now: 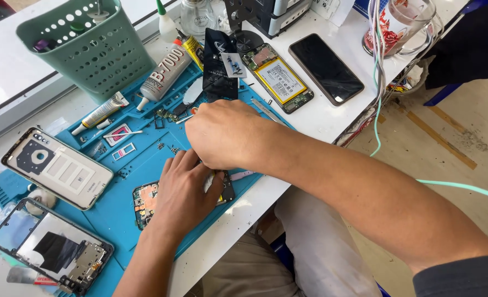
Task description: Repairing a smartphone by repositioning the battery and using a screwdriver on internal components
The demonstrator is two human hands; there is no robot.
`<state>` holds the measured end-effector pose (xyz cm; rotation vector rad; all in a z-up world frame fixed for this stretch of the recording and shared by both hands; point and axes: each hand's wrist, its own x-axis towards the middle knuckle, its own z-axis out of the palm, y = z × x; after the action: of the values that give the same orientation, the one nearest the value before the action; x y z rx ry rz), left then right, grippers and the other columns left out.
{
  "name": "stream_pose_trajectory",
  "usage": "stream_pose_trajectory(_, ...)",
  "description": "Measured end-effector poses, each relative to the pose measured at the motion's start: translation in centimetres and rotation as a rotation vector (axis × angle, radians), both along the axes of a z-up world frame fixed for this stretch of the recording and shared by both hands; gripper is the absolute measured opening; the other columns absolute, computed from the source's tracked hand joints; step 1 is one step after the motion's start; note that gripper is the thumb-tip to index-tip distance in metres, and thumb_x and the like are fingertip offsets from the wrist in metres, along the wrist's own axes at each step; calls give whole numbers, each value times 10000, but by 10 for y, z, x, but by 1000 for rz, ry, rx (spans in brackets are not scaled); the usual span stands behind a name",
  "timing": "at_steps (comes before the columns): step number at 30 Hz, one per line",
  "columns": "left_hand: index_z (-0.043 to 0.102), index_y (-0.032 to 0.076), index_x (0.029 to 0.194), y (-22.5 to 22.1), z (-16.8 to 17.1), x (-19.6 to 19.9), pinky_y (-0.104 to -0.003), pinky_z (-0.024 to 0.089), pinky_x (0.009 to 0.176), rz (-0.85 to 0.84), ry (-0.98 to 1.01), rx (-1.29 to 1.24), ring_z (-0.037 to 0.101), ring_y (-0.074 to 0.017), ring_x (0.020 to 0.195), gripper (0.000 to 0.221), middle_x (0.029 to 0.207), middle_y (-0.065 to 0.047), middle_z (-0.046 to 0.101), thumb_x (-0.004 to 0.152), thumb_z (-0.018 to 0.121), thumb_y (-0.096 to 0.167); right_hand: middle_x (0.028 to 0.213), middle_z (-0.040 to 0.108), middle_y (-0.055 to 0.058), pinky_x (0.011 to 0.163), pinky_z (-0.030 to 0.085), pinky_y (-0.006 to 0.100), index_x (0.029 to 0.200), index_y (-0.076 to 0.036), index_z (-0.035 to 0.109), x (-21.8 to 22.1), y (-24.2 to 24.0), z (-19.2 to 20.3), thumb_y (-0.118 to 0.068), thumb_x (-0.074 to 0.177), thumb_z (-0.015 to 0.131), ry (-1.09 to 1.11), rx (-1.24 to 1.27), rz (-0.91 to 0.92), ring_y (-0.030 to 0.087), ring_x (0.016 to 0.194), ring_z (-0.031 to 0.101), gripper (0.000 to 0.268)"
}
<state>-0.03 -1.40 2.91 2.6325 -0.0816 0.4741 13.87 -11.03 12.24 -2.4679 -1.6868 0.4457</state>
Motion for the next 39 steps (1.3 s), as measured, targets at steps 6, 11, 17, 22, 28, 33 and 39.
stream_pose_trajectory(6, 778, 113, 952, -2, 2, 0, -381, 459, 715, 23, 69, 31, 571, -256, 848, 173, 892, -92, 617, 943, 678, 254, 804, 735, 212, 724, 631, 571, 912, -13, 768, -3, -9, 9, -36, 881, 581, 8, -21, 29, 421, 812, 757, 190)
stream_pose_trajectory(11, 775, 139, 948, -2, -5, 0, -371, 462, 707, 37, 102, 110, 579, -235, 843, 159, 890, -72, 631, 937, 684, 269, 863, 745, 230, 764, 633, 556, 1002, -1, 753, -3, -14, 7, 7, 889, 583, 41, -26, 108, 434, 865, 759, 204)
stream_pose_trajectory(17, 761, 136, 921, 2, -20, -1, -386, 479, 734, 53, 65, 147, 598, -264, 896, 154, 878, -76, 621, 917, 707, 281, 952, 745, 271, 830, 621, 594, 1100, 36, 668, -16, -11, 26, 40, 921, 587, 120, -47, 222, 462, 941, 746, 197)
stream_pose_trajectory(22, 740, 134, 902, 7, -32, -1, -393, 493, 738, 43, 52, 134, 617, -282, 935, 155, 898, -76, 629, 901, 715, 286, 852, 752, 186, 758, 643, 562, 998, -12, 748, -15, -6, 19, -47, 874, 680, 49, -42, 169, 399, 852, 766, 146)
stream_pose_trajectory(28, 722, 141, 872, 2, -15, -1, -390, 466, 721, 63, 23, 141, 600, -266, 877, 139, 928, -63, 640, 920, 705, 270, 898, 756, 193, 771, 625, 596, 1002, 7, 753, -13, -9, 34, -56, 882, 593, 112, -188, 14, 417, 876, 764, 210)
stream_pose_trajectory(33, 687, 149, 866, 7, -13, -5, -411, 456, 743, -19, -34, 83, 606, -299, 911, 113, 941, -64, 612, 844, 720, 255, 862, 745, 272, 736, 617, 599, 963, -31, 747, -11, -11, 27, -156, 881, 593, 61, -193, 23, 482, 886, 745, 215)
stream_pose_trajectory(39, 657, 80, 983, 11, -3, -11, -457, 409, 729, -85, 49, 35, 504, -323, 842, 228, 999, -126, 571, 820, 526, 171, 953, 669, 124, 715, 472, 489, 1102, -192, 557, -30, -3, 40, -258, 927, 615, -11, -484, -68, 360, 905, 641, 196)
